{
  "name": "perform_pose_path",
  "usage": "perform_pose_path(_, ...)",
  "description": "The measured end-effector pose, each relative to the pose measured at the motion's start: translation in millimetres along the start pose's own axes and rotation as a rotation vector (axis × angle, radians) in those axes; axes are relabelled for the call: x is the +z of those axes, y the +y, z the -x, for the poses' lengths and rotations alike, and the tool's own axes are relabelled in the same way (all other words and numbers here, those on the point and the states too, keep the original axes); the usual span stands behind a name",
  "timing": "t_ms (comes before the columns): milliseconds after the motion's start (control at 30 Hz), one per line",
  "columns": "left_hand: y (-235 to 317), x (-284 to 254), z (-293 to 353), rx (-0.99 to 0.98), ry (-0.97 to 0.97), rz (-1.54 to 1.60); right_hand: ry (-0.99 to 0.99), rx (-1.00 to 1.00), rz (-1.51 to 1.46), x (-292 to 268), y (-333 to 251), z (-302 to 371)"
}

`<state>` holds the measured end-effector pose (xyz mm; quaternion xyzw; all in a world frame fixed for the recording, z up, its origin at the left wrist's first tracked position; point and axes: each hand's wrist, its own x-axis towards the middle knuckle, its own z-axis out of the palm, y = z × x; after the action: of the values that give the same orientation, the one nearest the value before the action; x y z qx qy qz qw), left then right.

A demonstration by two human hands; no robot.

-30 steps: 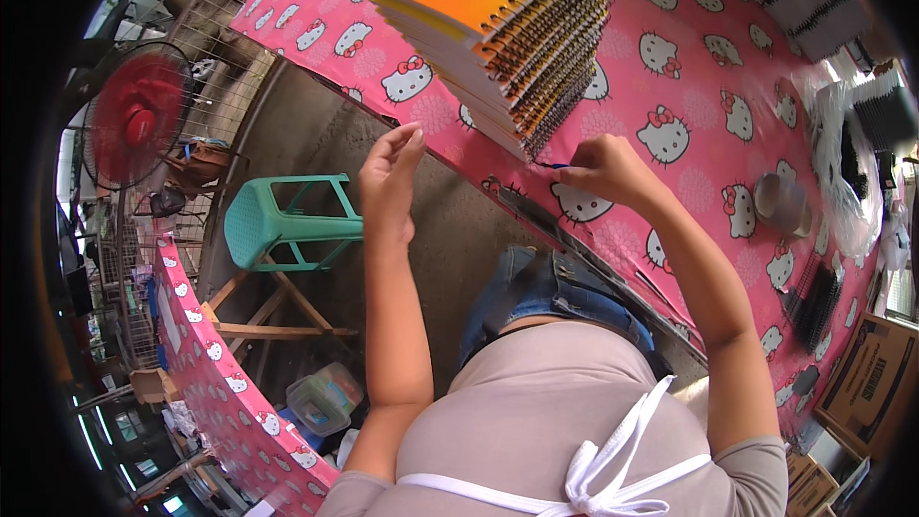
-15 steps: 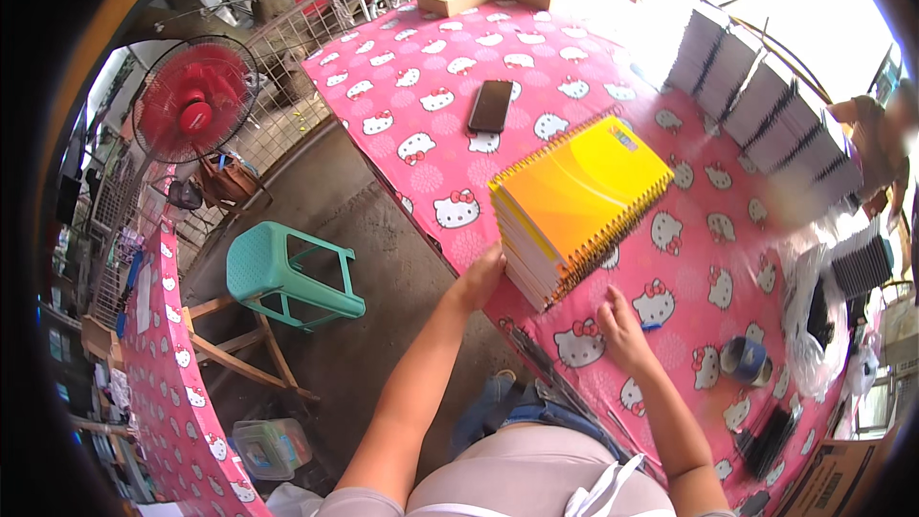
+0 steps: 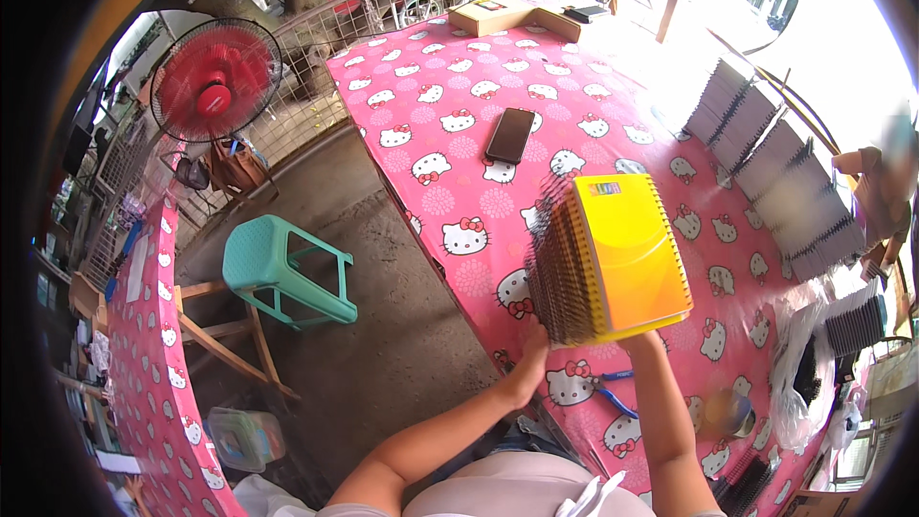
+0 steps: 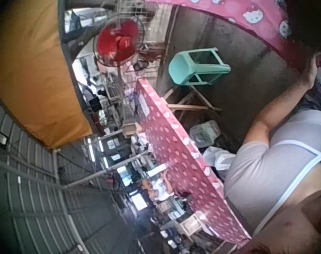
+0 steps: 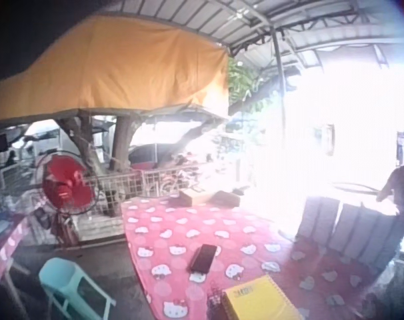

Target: The person uses a small blue tool to trim or crimp the metal spiral binding on a stack of yellow notebooks, then places the notebooks on a table.

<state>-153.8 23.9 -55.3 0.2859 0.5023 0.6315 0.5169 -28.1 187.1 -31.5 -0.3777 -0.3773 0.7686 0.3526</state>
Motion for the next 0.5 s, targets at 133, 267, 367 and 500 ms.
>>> perform_pose_path(133, -10, 30, 12, -0.066, 0.022, 0.2, -0.17, -0.057, 0.179, -8, -37, -29)
perform_pose_path(267, 14, 13, -1, -0.066, 0.08, 0.189, -0.176, -0.145, 0.291, -12, -30, -21)
perform_pose_path(367, 37, -37, -43, -0.011, 0.171, 0.049, -0.058, -0.086, 0.259, -15, -5, 20)
perform_pose_path(500, 60, -95, -123, 0.053, 0.09, -0.109, 0.023, 0.158, -0.013, 1, 13, 79)
